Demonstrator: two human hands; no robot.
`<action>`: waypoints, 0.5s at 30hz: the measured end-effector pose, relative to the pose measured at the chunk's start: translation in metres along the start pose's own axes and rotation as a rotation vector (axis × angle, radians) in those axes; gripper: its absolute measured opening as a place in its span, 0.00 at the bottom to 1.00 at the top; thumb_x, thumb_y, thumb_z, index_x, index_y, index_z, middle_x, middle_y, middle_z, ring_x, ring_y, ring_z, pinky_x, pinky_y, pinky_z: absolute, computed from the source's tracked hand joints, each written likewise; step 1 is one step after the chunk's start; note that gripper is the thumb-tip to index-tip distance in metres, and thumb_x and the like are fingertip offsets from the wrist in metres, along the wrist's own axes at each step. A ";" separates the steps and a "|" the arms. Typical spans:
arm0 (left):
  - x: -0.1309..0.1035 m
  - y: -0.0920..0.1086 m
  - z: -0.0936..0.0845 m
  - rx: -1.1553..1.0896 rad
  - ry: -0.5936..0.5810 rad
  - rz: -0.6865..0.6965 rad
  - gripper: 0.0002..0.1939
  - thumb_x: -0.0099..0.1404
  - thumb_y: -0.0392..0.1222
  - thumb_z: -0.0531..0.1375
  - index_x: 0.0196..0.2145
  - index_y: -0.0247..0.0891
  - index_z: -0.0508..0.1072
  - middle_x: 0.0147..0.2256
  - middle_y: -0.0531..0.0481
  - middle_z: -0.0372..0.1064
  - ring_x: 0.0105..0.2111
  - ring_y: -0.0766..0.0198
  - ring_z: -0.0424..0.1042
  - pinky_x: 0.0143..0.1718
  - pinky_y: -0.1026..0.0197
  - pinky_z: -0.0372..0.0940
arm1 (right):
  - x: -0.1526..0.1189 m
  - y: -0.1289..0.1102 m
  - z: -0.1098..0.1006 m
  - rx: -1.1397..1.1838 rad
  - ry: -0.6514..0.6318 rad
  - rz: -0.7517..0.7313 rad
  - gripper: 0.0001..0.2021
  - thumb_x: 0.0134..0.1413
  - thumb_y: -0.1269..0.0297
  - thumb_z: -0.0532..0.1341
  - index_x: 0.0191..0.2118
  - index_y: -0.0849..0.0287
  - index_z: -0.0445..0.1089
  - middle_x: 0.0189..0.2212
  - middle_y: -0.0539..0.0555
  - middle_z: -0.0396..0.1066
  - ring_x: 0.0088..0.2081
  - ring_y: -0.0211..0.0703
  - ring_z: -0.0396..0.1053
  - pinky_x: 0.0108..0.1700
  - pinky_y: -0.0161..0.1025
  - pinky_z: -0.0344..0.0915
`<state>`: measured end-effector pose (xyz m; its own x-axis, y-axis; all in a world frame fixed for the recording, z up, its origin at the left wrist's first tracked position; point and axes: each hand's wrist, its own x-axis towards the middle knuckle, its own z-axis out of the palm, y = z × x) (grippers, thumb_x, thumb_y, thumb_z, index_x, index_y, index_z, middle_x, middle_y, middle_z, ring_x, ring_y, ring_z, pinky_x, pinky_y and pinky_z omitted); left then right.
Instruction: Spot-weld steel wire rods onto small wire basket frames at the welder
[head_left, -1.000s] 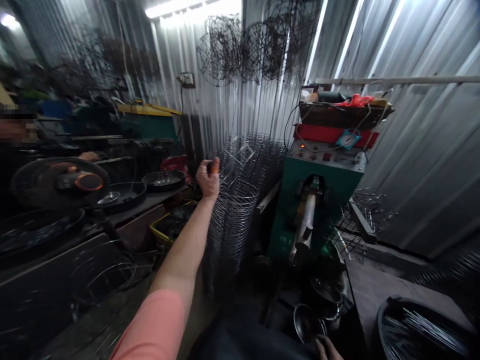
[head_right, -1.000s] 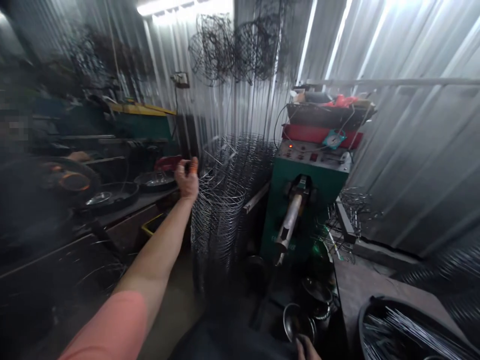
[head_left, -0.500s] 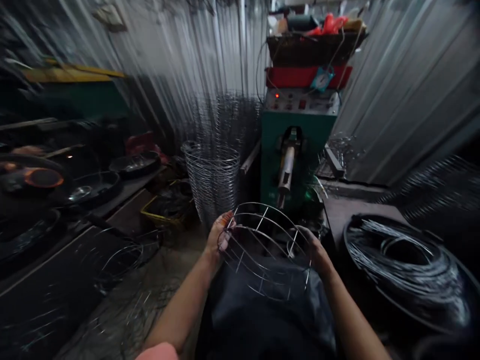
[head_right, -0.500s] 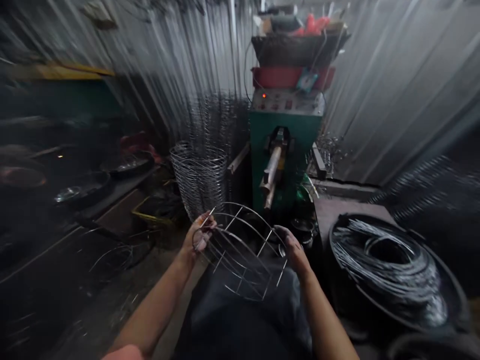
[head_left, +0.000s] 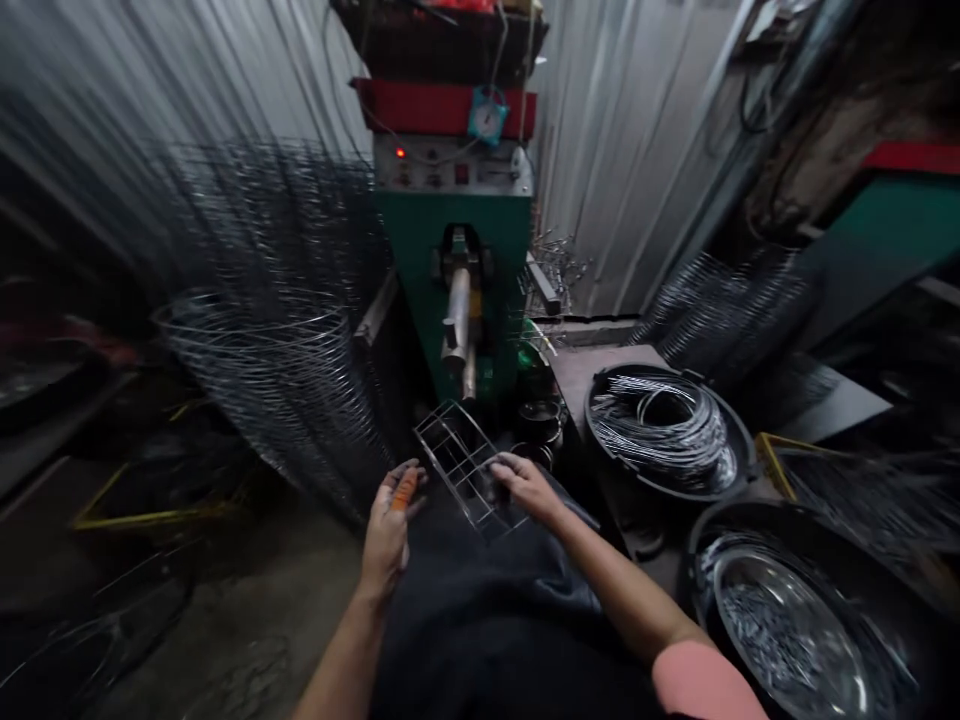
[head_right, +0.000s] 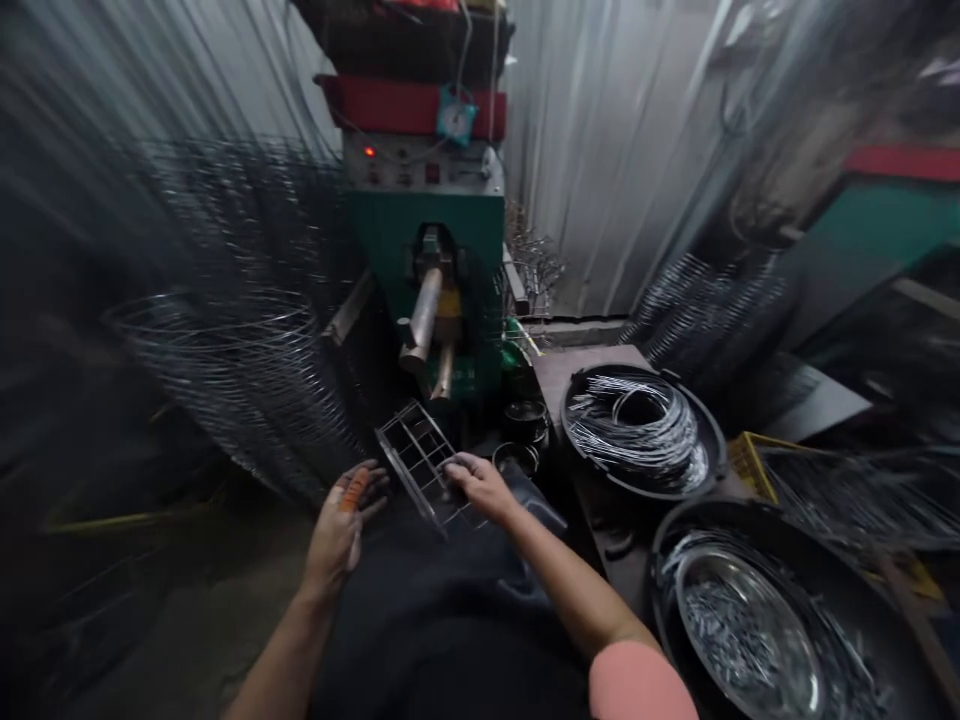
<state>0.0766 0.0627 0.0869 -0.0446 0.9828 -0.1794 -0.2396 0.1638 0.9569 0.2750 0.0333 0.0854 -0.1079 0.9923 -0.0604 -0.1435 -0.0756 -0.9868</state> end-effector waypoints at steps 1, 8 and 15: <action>-0.006 -0.001 0.008 0.001 -0.068 -0.033 0.24 0.51 0.54 0.62 0.42 0.40 0.67 0.42 0.47 0.67 0.43 0.60 0.66 0.39 0.59 0.63 | 0.001 0.004 0.004 0.009 0.008 -0.003 0.18 0.47 0.46 0.59 0.33 0.59 0.65 0.16 0.45 0.62 0.17 0.33 0.60 0.20 0.31 0.58; -0.014 -0.004 0.037 0.090 -0.127 -0.093 0.27 0.42 0.47 0.68 0.39 0.37 0.68 0.38 0.49 0.65 0.35 0.62 0.67 0.26 0.65 0.64 | -0.012 0.013 -0.016 -0.212 -0.002 -0.046 0.18 0.49 0.52 0.58 0.43 0.58 0.68 0.28 0.49 0.69 0.29 0.39 0.67 0.34 0.37 0.65; -0.009 -0.003 0.035 0.057 -0.062 -0.156 0.27 0.37 0.44 0.69 0.37 0.37 0.69 0.35 0.51 0.65 0.31 0.66 0.65 0.23 0.67 0.63 | -0.046 -0.014 -0.177 -0.443 0.816 -0.126 0.19 0.48 0.53 0.57 0.43 0.60 0.68 0.40 0.57 0.70 0.41 0.47 0.67 0.44 0.44 0.64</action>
<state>0.1115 0.0566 0.0937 0.0488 0.9482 -0.3140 -0.1835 0.3175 0.9303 0.4566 0.0056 0.0753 0.6308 0.7651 0.1295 0.2986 -0.0854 -0.9505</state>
